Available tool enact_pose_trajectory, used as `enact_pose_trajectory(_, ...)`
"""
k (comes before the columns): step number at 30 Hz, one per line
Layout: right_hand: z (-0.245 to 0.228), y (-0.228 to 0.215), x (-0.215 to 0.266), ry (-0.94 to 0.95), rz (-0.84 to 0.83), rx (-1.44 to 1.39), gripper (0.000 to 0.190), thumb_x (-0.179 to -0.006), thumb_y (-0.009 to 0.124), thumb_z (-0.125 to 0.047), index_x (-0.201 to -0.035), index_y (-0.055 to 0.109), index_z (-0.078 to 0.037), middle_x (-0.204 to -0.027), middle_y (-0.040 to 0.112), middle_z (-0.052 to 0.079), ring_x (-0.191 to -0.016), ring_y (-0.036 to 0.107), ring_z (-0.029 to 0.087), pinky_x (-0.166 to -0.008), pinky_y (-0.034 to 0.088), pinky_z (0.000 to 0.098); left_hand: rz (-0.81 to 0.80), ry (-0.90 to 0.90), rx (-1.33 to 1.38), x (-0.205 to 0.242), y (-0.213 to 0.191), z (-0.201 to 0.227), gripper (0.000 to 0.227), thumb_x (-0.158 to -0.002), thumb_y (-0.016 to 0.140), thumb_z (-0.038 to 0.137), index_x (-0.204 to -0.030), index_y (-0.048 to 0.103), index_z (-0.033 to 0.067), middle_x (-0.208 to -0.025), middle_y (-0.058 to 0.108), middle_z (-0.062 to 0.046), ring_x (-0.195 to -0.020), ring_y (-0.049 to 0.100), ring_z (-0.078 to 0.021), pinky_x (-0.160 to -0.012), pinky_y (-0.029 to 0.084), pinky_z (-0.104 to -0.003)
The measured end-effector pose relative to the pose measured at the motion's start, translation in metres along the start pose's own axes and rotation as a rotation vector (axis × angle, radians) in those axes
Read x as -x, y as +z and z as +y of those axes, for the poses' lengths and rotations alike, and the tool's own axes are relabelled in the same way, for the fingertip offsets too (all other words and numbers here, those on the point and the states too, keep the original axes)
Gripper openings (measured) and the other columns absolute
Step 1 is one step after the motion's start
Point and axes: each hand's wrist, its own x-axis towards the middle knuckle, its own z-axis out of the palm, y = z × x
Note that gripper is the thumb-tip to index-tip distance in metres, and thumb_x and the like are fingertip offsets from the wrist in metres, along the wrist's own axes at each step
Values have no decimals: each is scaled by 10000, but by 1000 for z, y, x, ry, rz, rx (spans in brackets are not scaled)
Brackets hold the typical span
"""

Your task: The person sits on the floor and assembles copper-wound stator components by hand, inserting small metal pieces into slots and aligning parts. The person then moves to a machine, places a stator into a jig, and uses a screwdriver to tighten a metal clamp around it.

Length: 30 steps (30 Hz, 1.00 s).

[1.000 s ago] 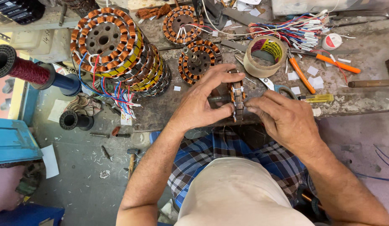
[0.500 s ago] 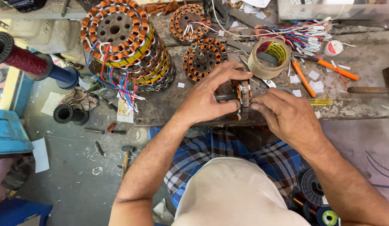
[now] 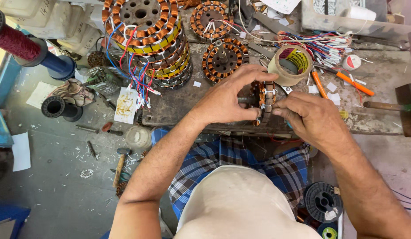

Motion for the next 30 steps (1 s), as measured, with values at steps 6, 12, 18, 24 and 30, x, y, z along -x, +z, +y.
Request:
enact_pose_trajectory(6,-4,2,1,138,-15,-35,172,-888,781,-204,-967,720,-65,-804,659,101,-717,659,304,-641,510,423,3,-61,-20,1,4,2,786,-711,828,218,-1444,565,317,-1574,463,-108,-1459,508,-291,-1180,463,-434)
enact_pose_trajectory(12,-4,2,1,139,16,-68,159,-913,759,-195,-991,729,-60,-844,702,104,-748,680,301,-657,515,417,10,-33,-46,-3,4,0,787,-746,837,208,-1470,551,325,-1579,458,-105,-1463,506,-293,-1198,459,-447)
enact_pose_trajectory(18,19,-10,3,121,-51,-125,167,-891,765,-198,-1025,760,-100,-883,745,84,-763,721,270,-689,550,391,-32,40,17,2,0,-6,798,-800,813,175,-1531,506,267,-1592,425,-159,-1533,405,-337,-1285,349,-465)
enact_pose_trajectory(24,31,11,6,103,-2,84,304,-906,702,-36,-1206,743,-66,-1073,683,139,-1054,667,345,-903,527,431,-5,25,87,12,-2,-6,718,-896,673,143,-1583,499,259,-1685,419,-167,-1620,365,-332,-1350,322,-471)
enact_pose_trajectory(30,28,54,-7,121,103,34,266,-863,788,-116,-1093,708,-9,-1095,634,159,-1016,637,381,-870,518,460,43,-31,17,15,-3,1,665,-927,805,410,-1505,544,212,-1626,441,-179,-1546,418,-340,-1259,369,-474)
